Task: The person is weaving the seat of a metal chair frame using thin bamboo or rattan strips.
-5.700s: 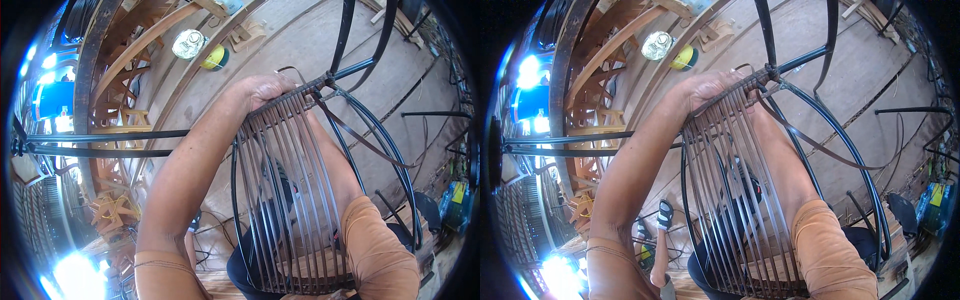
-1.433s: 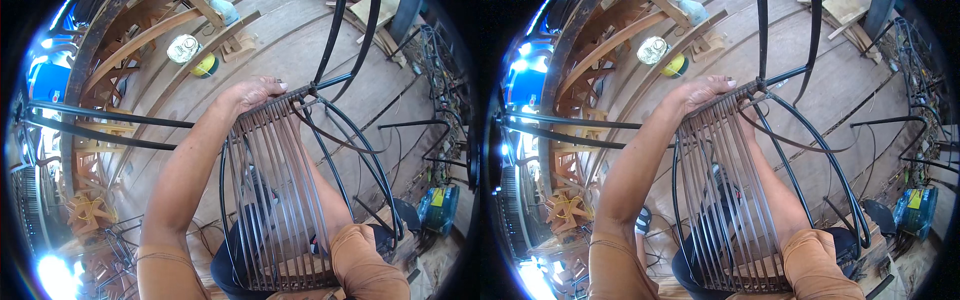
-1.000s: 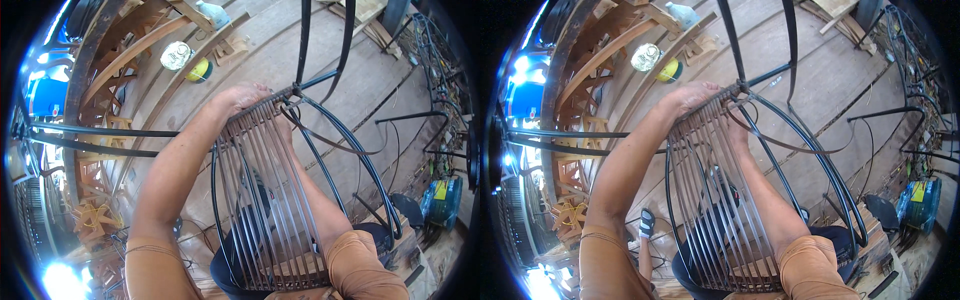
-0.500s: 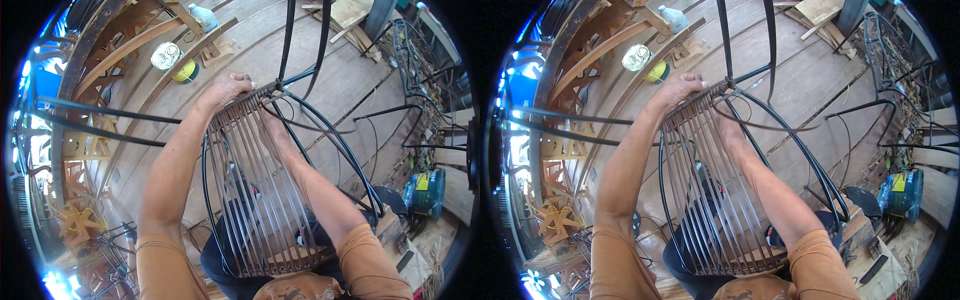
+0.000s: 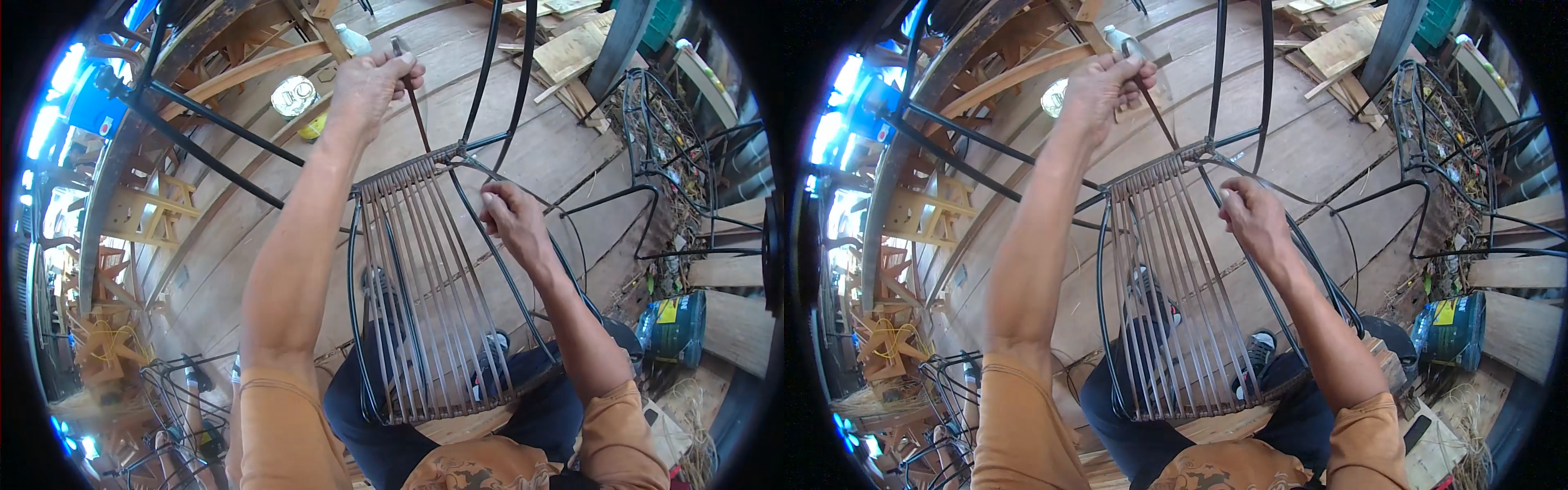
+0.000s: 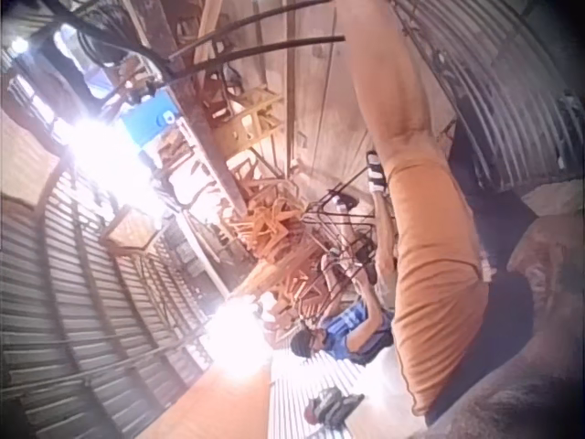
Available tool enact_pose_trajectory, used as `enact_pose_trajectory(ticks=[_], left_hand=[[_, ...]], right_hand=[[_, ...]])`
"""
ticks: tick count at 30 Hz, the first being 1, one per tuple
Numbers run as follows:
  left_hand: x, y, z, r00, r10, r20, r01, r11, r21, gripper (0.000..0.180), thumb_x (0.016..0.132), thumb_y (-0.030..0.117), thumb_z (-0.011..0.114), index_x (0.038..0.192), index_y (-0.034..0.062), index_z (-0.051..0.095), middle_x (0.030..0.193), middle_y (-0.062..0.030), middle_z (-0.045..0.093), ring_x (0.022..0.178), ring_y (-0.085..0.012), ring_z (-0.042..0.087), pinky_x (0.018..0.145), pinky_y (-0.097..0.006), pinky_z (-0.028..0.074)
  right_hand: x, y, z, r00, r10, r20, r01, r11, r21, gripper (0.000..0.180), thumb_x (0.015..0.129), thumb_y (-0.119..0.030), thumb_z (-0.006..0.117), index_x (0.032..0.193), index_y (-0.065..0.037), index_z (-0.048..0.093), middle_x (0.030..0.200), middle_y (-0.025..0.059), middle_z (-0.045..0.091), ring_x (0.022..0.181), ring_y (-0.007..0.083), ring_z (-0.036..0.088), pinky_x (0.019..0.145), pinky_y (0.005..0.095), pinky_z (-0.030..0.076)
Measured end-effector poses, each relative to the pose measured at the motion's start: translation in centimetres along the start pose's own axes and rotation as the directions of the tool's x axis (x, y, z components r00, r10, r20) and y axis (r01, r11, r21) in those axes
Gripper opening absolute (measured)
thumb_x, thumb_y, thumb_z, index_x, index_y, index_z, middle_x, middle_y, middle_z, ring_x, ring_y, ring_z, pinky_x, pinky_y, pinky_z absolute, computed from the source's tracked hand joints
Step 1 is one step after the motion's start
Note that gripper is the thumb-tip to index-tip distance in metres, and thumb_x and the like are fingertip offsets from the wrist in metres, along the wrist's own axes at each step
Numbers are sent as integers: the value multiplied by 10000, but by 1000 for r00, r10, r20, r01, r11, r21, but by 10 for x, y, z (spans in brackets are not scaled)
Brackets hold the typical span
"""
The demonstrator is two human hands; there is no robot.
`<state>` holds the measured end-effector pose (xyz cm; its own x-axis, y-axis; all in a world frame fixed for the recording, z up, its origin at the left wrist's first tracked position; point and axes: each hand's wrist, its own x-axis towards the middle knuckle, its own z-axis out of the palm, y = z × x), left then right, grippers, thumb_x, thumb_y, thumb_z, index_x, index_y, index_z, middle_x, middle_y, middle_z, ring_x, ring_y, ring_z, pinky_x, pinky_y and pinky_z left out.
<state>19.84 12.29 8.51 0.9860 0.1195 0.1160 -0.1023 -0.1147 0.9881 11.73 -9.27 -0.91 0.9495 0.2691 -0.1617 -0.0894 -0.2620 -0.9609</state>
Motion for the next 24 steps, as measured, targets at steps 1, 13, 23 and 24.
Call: enact_pose_trajectory(ticks=[1, 13, 23, 24], left_hand=[[-8, 18, 0, 999, 27, 21, -29, 995, 93, 179, 889, 180, 562, 859, 18, 633, 804, -46, 657, 716, -97, 586, 669, -231, 458], [-48, 55, 12, 999, 43, 14, -46, 953, 299, 170, 876, 154, 578, 821, 0, 624, 741, -48, 644, 656, -60, 570, 617, -177, 441], [-49, 62, 4, 999, 41, -14, -36, 968, 248, 176, 870, 168, 571, 850, 1, 626, 756, -62, 655, 668, -72, 593, 610, -183, 435], [-50, 63, 4, 999, 46, -19, -40, 967, 252, 176, 870, 168, 571, 850, 1, 626, 756, -62, 655, 668, -72, 593, 610, -183, 435]], right_hand=[[7, -4, 4, 995, -42, 94, 38, 998, 45, 278, 898, -177, 484, 1082, 18, 557, 691, 74, 603, 575, 112, 547, 543, 253, 452], [89, 20, 59, 971, 48, 235, -232, 445, 865, 122, 875, -63, 458, 993, -86, 475, 700, 18, 525, 543, 140, 478, 456, 267, 382], [74, 11, 68, 953, 126, 275, -296, 573, 764, 45, 871, -87, 480, 887, -55, 507, 644, 53, 527, 514, 150, 506, 423, 286, 394], [65, 1, 68, 969, 197, 149, -247, 771, 587, 106, 869, -115, 501, 840, -32, 560, 608, 66, 545, 551, 197, 544, 493, 335, 450]])
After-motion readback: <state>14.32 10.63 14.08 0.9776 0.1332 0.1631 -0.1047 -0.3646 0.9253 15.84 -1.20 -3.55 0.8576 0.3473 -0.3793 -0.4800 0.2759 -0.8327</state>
